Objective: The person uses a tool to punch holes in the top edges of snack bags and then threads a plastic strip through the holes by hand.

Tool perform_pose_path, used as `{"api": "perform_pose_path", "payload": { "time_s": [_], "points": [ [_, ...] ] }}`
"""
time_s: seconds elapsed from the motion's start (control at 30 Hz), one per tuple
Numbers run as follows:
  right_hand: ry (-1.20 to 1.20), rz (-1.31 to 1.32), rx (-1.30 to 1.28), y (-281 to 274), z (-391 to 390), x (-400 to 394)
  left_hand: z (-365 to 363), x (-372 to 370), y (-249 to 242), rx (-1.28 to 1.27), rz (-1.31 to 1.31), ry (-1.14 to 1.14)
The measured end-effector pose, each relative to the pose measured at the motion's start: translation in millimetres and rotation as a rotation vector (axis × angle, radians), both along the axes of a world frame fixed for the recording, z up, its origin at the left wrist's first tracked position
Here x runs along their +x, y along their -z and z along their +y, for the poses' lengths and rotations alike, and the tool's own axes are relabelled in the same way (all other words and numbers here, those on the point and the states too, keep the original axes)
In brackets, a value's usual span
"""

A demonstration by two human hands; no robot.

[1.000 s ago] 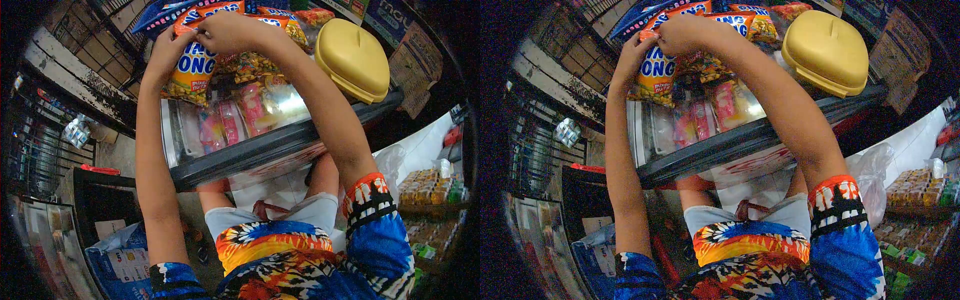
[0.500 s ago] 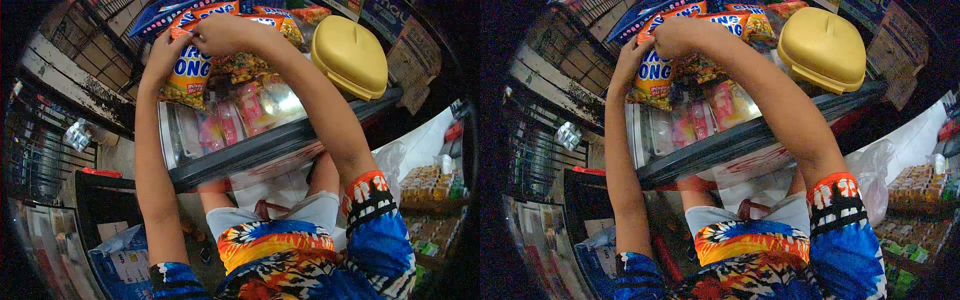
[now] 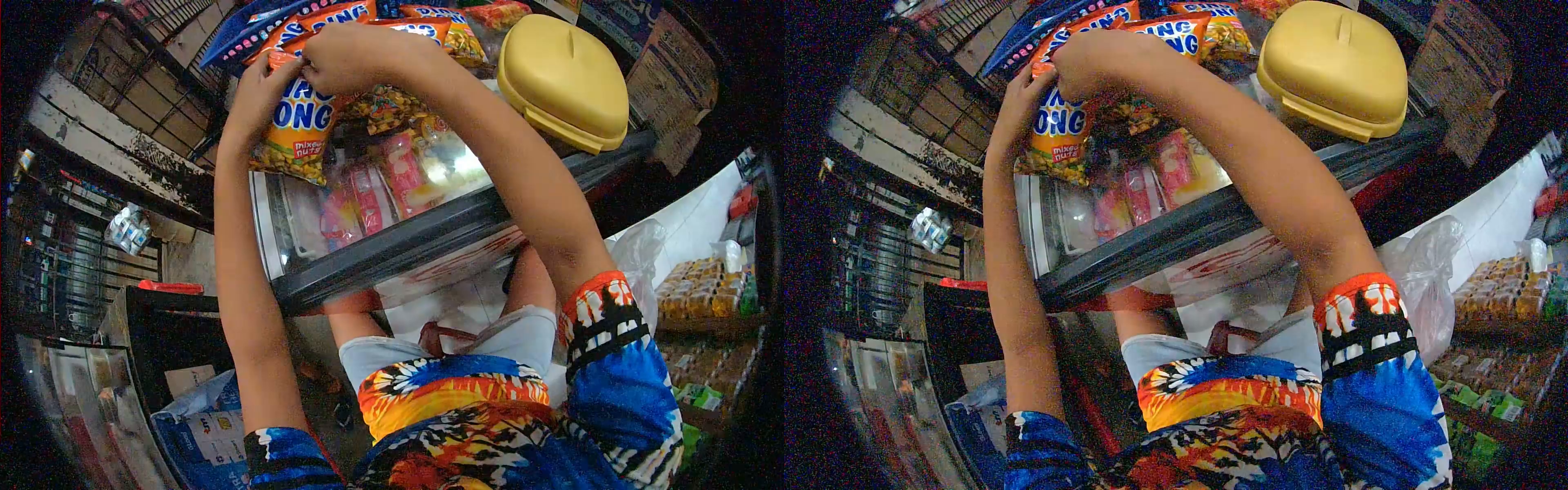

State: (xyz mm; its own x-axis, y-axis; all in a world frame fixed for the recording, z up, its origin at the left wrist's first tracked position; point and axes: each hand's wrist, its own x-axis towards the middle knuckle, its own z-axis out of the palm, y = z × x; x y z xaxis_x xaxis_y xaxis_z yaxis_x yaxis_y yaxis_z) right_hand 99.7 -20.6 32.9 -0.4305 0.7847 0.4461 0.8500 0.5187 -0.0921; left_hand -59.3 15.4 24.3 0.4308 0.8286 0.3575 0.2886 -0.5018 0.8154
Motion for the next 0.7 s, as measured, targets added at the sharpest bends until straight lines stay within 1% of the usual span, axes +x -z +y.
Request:
{"api": "perform_pose_path", "payload": {
  "time_s": [0.13,0.2,0.4,0.5,0.63,0.7],
  "points": [
    [-0.012,0.011,0.004,0.7,0.2,0.3,5.7,-3.9,2.9,-0.005,0.02,-0.019],
    [-0.006,0.0,0.011,0.5,1.4,-1.3,17.6,-6.2,6.2,0.087,0.052,0.008],
    [-0.023,-0.044,0.044,0.5,4.7,-0.1,11.5,-5.6,5.9,0.012,0.044,-0.002],
    [-0.025,-0.049,0.06,0.9,4.3,0.8,10.8,-6.2,5.8,0.064,0.083,-0.01],
    [-0.037,-0.058,0.04,0.0,4.8,0.8,19.5,-8.5,9.2,0.027,0.057,0.03],
    [-0.037,-0.052,0.032,0.8,5.8,1.2,24.7,-9.6,10.2,0.064,0.104,0.038]
  ]
}}
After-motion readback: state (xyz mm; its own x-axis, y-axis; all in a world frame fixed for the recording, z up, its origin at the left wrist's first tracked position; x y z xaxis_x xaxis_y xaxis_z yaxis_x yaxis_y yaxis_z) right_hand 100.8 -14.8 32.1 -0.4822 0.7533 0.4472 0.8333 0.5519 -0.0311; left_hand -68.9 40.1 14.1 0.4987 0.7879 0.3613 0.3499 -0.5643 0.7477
